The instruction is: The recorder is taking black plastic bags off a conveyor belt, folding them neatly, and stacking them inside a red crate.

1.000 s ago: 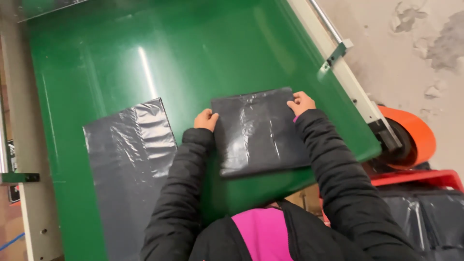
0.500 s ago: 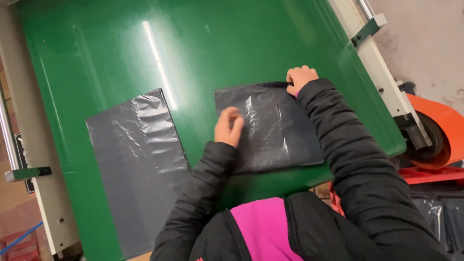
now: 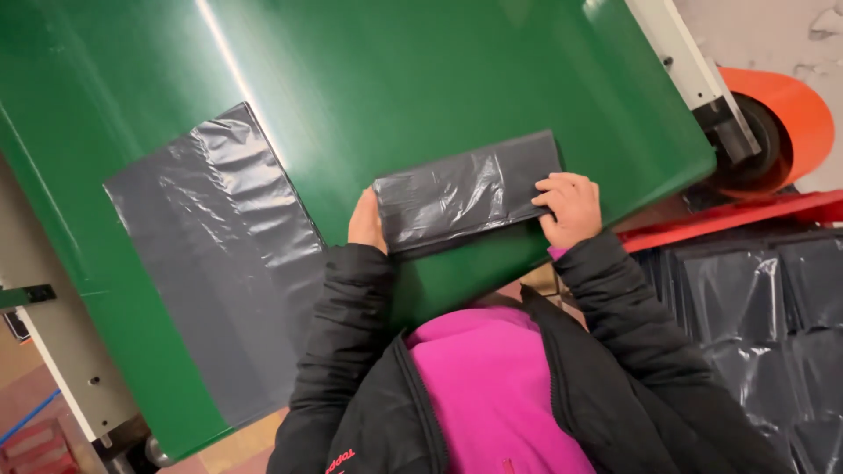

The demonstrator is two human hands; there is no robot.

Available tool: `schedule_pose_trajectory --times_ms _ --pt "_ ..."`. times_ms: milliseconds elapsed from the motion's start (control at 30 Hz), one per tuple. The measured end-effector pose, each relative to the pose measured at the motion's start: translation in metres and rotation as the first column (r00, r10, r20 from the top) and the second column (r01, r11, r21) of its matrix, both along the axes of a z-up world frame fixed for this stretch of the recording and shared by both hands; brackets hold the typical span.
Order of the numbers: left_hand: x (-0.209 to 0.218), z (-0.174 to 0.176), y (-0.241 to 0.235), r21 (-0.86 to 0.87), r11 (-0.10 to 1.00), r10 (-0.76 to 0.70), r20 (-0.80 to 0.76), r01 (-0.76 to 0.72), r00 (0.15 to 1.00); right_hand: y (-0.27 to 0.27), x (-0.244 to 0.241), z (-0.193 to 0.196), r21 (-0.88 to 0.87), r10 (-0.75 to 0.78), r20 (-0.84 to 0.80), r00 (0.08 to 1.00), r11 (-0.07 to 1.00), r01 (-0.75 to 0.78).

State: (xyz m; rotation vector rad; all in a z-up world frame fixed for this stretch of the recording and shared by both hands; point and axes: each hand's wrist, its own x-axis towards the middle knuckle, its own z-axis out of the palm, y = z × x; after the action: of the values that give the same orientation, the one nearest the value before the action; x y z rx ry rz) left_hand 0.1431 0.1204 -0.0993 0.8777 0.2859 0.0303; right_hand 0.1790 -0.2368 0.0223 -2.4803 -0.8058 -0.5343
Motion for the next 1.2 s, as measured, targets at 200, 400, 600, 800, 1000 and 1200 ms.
schedule_pose_trajectory --times_ms 200,400,600,800,1000,1200 --pt "-0.065 0.131 -0.023 0.954 -0.123 -0.191 0.248 -0.274 0.95 -0.002 -0.021 -0.024 -0.046 -0.084 -0.028 0.996 0.996 0.082" --pt "-0.058 0.069 -0.026 0.757 -0.57 -0.566 -0.08 -0.319 0.82 0.066 -0.047 0.037 -0.095 0.033 -0.155 0.987 0.994 -0.048" --pt "-0.029 0.127 -0.069 0.932 -0.361 -0.82 -0.315 -0.005 0.479 0.082 -0.083 -0.02 0.09 0.374 -0.064 0.925 0.925 -0.368" --pt "0.069 0.049 -0.058 0.309 0.369 -0.796 -0.381 0.877 0.469 -0.003 -0.089 -0.18 0.594 0.354 -0.736 0.576 0.747 0.299" --pt "0.05 0.074 -0.065 0.953 0.192 -0.425 -0.134 0.234 0.895 0.028 -0.038 -0.06 0.552 0.542 -0.764 0.35 0.268 0.79" --pt "0.026 0.059 -0.101 0.987 0.159 -0.184 0.018 0.011 0.983 0.021 -0.051 -0.045 0.418 -0.063 -0.78 0.622 0.687 0.594"
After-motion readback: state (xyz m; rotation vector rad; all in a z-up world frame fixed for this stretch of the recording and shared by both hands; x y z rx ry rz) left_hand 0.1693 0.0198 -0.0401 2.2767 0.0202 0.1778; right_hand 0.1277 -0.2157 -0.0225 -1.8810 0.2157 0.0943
